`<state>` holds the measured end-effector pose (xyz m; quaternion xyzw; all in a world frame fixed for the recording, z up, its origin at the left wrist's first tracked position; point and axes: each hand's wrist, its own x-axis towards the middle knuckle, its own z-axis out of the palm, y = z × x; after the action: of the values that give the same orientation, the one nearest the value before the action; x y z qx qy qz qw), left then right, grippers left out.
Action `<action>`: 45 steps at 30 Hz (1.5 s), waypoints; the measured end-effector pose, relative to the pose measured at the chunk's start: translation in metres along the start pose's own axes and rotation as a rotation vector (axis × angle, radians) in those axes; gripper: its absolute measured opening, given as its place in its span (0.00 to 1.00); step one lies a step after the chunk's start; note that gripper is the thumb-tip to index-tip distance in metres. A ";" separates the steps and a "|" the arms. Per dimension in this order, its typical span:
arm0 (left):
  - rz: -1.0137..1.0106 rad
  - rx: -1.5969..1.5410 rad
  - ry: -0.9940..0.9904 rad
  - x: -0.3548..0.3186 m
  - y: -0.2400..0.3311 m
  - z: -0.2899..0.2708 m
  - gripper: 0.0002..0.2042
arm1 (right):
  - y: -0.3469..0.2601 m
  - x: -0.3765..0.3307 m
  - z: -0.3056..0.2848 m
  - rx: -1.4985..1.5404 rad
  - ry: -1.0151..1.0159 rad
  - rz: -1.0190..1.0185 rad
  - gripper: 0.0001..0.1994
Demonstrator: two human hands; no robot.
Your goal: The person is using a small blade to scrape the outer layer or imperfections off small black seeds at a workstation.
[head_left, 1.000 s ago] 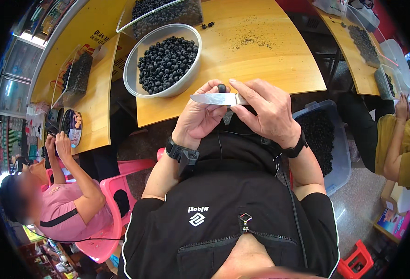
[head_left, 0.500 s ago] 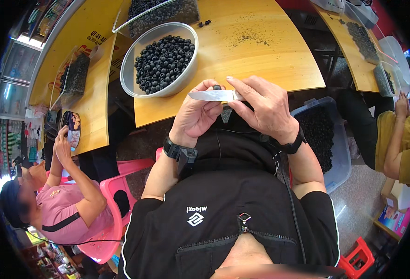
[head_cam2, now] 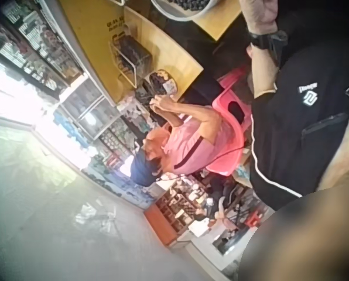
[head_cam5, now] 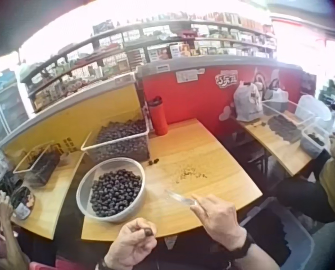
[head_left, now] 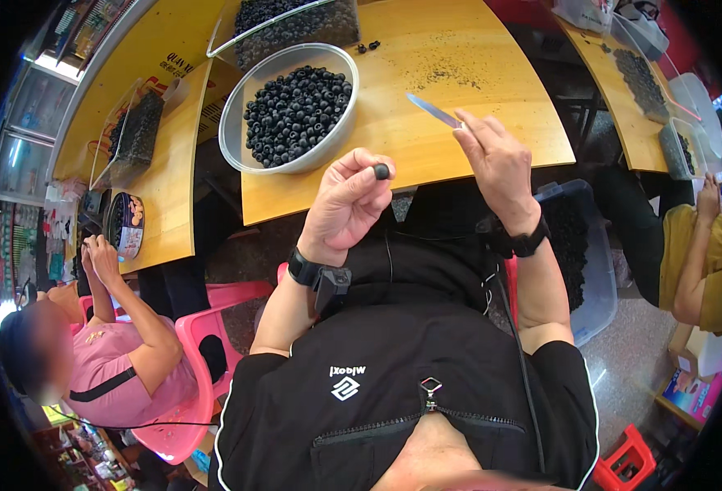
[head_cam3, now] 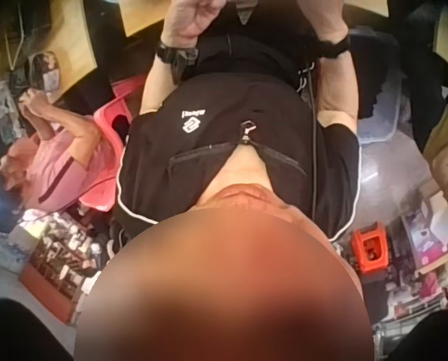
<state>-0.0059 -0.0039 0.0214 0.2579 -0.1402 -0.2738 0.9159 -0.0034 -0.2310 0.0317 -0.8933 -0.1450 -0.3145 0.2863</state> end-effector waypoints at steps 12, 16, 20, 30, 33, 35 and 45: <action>-0.105 -0.131 0.049 0.011 -0.025 -0.002 0.06 | -0.034 -0.008 0.000 0.278 0.108 -0.377 0.17; -0.093 -0.155 0.089 0.013 -0.033 -0.003 0.06 | -0.036 -0.007 -0.003 0.252 0.122 -0.406 0.16; -0.105 -0.157 0.101 0.014 -0.029 -0.006 0.07 | -0.034 -0.008 0.000 0.252 0.102 -0.391 0.14; -0.065 -0.153 0.324 0.011 0.089 0.029 0.08 | -0.019 -0.007 0.004 0.382 0.117 -0.044 0.08; -0.150 0.175 0.228 0.024 0.123 0.014 0.08 | -0.018 -0.008 0.005 0.366 0.117 -0.078 0.09; -0.186 0.576 0.331 0.038 0.138 0.010 0.08 | -0.018 -0.007 0.004 0.366 0.128 -0.109 0.09; 0.018 0.653 0.603 0.171 0.267 -0.018 0.26 | -0.016 -0.008 0.009 0.338 0.096 -0.124 0.09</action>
<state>0.2547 0.0964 0.1729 0.6008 0.0519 -0.1196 0.7887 -0.0122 -0.2140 0.0278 -0.8060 -0.2367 -0.3449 0.4189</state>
